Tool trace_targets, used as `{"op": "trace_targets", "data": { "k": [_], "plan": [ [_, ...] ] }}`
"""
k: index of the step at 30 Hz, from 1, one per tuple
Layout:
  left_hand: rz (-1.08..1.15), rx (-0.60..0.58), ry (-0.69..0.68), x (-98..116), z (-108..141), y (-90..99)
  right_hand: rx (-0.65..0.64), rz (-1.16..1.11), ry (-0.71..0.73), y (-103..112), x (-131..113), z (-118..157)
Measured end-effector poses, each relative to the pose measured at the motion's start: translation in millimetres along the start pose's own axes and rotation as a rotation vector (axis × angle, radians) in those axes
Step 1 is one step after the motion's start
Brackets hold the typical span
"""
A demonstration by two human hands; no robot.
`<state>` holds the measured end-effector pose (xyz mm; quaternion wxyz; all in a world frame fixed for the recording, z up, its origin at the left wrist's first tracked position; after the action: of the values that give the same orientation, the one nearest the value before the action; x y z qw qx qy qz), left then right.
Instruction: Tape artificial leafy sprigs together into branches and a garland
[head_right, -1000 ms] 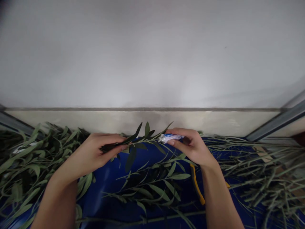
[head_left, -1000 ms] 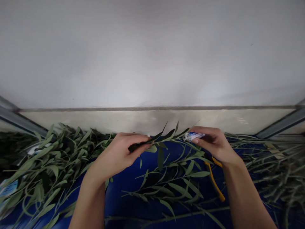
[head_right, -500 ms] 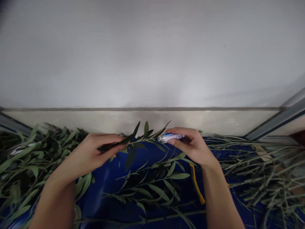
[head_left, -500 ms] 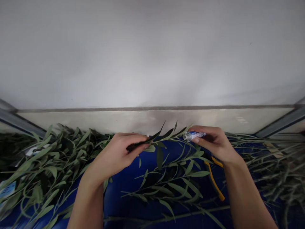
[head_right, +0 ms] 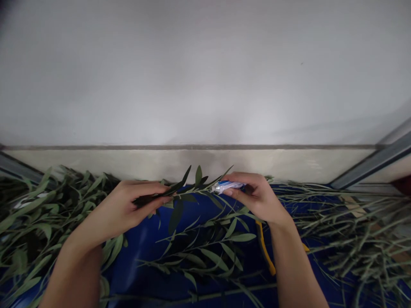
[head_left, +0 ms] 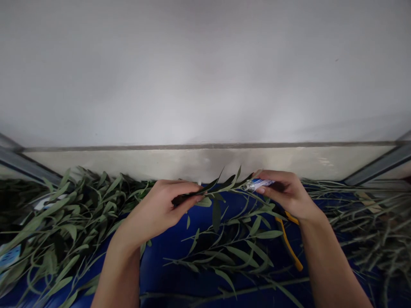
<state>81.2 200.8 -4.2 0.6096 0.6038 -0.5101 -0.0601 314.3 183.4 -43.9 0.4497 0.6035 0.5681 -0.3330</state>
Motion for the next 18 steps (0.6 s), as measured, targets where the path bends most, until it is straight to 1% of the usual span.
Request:
{"op": "trace_targets", "data": {
  "k": [8, 13, 16, 18],
  "plan": [
    [-0.019, -0.015, -0.001, 3.4, -1.0, -2.0, 0.021, -0.006, 0.004, 2.4, -0.5, 0.4],
    [-0.025, 0.001, -0.013, 4.5, -0.1, 0.4, -0.020, -0.029, -0.016, -0.9, -0.1, 0.2],
    [-0.014, -0.008, 0.017, -0.2, 2.7, 0.2, 0.042, -0.037, -0.032, 7.4, 3.3, 3.8],
    [0.006, -0.020, 0.053, -5.5, 4.6, -0.7, 0.089, -0.048, -0.066, 14.3, 10.0, 7.3]
  ]
}}
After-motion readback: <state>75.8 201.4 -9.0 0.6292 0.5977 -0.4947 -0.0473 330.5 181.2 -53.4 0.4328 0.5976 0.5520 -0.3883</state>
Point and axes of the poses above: each hand's wrist, its own z-axis away from the middle knuckle, its own y-axis out of the back of the hand, x = y × z, the point moved 10 cm from there along -z, towards the middle knuckle, and after that the axes turned 4 degrees about -y, right-handed, at the moved point
